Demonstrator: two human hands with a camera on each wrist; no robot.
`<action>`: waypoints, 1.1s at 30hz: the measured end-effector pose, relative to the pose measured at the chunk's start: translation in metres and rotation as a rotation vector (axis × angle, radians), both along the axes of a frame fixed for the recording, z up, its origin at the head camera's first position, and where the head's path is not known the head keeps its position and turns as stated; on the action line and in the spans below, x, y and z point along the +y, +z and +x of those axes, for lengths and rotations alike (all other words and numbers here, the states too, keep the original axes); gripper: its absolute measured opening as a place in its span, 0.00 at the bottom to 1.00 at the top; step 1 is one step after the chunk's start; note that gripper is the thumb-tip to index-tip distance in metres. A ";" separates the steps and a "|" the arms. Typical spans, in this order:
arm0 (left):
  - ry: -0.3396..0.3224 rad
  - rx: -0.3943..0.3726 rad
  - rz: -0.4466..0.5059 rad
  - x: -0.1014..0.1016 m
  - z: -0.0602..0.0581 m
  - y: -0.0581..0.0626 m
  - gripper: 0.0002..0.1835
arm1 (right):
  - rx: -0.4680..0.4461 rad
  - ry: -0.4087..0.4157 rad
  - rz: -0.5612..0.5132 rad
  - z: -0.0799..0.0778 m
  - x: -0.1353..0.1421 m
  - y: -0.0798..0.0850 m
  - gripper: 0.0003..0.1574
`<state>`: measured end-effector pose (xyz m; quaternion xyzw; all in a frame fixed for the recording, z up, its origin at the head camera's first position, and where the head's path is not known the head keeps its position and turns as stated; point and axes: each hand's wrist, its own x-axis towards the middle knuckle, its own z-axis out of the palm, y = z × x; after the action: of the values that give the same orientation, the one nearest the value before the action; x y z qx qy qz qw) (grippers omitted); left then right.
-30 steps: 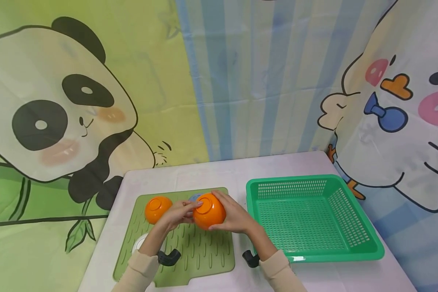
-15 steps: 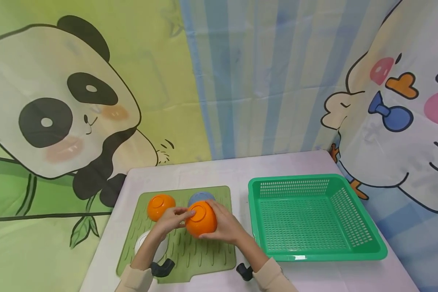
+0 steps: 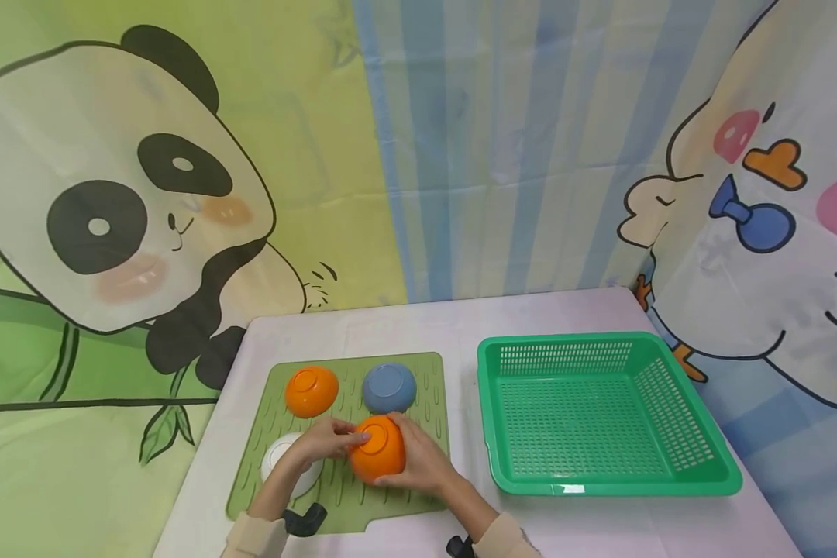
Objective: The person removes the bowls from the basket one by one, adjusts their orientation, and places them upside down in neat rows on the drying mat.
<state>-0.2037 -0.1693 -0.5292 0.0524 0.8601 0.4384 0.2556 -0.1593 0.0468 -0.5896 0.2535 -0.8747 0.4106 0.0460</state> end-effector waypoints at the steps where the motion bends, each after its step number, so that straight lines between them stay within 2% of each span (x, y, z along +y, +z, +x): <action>1: 0.000 -0.002 0.000 0.000 0.000 -0.003 0.33 | -0.005 -0.004 0.007 0.001 0.000 -0.004 0.64; 9: 0.033 -0.020 -0.001 0.001 -0.003 -0.025 0.33 | -0.018 -0.023 -0.025 0.003 -0.004 -0.027 0.64; 14: 0.041 -0.006 0.001 0.002 -0.002 -0.031 0.31 | -0.038 -0.041 -0.017 0.005 -0.005 -0.035 0.65; 23: 0.050 0.033 -0.057 0.006 -0.001 -0.031 0.27 | -0.080 -0.051 -0.017 0.006 -0.005 -0.041 0.65; 33: 0.050 0.093 -0.194 0.010 0.000 -0.028 0.22 | -0.115 -0.041 -0.028 0.006 -0.004 -0.043 0.65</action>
<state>-0.2040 -0.1593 -0.5572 0.0263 0.9104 0.3565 0.2085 -0.1535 0.0425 -0.6330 0.2110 -0.8749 0.4358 0.0075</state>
